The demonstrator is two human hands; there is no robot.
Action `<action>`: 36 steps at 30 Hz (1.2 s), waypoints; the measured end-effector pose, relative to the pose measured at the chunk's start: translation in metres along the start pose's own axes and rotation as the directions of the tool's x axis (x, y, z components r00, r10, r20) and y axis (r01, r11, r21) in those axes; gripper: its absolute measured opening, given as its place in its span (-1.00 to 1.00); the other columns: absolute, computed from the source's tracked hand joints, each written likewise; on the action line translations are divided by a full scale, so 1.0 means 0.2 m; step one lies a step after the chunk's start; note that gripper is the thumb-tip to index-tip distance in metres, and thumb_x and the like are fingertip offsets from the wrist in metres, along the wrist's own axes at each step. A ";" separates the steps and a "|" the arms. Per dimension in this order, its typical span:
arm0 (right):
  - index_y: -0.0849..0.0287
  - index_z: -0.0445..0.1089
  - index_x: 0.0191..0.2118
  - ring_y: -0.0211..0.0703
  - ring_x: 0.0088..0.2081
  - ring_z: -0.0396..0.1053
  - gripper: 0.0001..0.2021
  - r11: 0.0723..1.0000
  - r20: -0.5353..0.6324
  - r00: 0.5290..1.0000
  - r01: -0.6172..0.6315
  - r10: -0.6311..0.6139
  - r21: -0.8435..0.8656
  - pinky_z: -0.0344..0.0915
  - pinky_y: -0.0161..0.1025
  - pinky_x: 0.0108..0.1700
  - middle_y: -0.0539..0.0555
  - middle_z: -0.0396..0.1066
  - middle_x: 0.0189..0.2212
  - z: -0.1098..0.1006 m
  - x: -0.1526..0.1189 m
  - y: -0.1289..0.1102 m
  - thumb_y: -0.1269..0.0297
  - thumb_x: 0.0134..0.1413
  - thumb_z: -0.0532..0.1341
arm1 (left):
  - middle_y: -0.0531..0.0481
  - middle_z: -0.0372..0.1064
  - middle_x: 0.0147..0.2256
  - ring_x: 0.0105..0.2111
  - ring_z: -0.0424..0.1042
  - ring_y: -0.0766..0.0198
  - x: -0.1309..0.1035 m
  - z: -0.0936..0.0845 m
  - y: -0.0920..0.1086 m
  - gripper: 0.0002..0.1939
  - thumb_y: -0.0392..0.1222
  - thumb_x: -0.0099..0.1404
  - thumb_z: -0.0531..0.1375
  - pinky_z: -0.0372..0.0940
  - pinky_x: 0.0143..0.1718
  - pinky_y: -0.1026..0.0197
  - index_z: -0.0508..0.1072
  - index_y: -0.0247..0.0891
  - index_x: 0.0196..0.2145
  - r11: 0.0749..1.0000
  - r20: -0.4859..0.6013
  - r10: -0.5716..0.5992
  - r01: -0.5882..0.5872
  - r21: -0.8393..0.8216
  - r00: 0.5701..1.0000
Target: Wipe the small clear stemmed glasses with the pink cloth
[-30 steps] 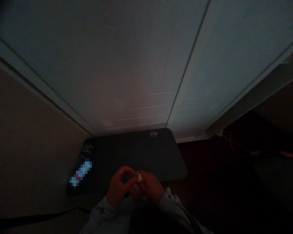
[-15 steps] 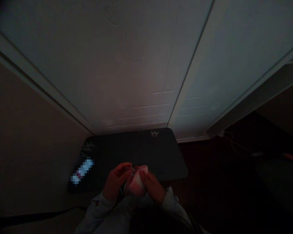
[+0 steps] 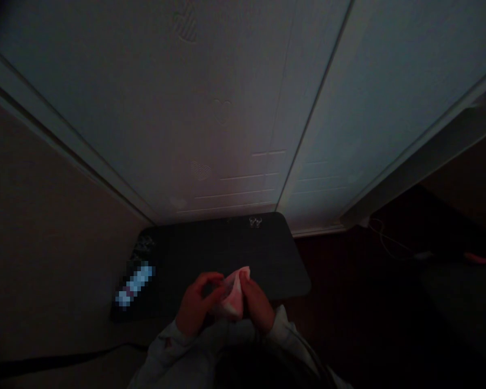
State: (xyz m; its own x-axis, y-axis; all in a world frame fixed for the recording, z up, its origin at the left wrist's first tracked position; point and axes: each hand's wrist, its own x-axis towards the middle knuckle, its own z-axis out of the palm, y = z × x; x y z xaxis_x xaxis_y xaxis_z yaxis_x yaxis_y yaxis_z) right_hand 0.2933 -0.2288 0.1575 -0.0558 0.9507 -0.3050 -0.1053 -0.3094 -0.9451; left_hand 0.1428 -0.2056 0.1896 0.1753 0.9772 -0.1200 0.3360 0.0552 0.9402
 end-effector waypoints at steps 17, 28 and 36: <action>0.20 0.29 -0.15 -0.06 -0.23 0.38 -0.50 0.931 0.064 0.996 -0.088 0.069 0.353 0.26 -0.13 -0.13 0.14 0.42 -0.27 0.07 -0.03 0.00 -0.10 -0.11 0.16 | -0.18 0.32 -0.14 -0.11 0.31 0.10 0.01 0.04 -0.09 -0.56 0.02 0.10 0.12 0.20 -0.07 0.08 0.29 -0.31 -0.13 0.977 0.108 -0.080 0.099 -0.188 0.991; 0.05 0.12 -0.07 -0.16 -0.29 0.34 -0.50 0.905 -0.028 1.000 0.019 -0.008 0.425 0.27 -0.21 -0.23 0.03 0.32 -0.25 0.05 -0.03 -0.02 0.17 -0.17 0.29 | -0.25 -0.04 0.13 0.12 0.07 0.02 -0.02 0.06 -0.28 -0.07 0.07 -0.02 0.23 0.06 0.08 0.04 -0.15 -0.24 0.18 0.975 0.164 -0.046 0.080 -0.205 0.985; 0.05 0.13 -0.05 -0.17 -0.27 0.34 -0.53 0.900 0.036 0.997 0.043 -0.064 0.433 0.25 -0.19 -0.19 0.04 0.33 -0.25 0.06 -0.02 0.01 0.17 -0.11 0.26 | -0.22 0.19 0.03 0.01 0.23 -0.02 -0.03 0.07 -0.10 -0.14 -0.07 -0.17 0.35 0.15 0.00 -0.01 0.11 -0.23 0.07 0.845 0.350 0.025 0.168 -0.508 0.936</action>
State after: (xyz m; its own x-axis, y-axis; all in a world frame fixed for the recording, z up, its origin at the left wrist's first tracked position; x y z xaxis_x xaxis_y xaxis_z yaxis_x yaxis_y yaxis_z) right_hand 0.2820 -0.2329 0.1582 -0.0847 0.9673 -0.2390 -0.5274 -0.2470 -0.8129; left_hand 0.1483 -0.2164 0.1676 0.4964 0.8445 -0.2008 -0.1568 0.3147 0.9361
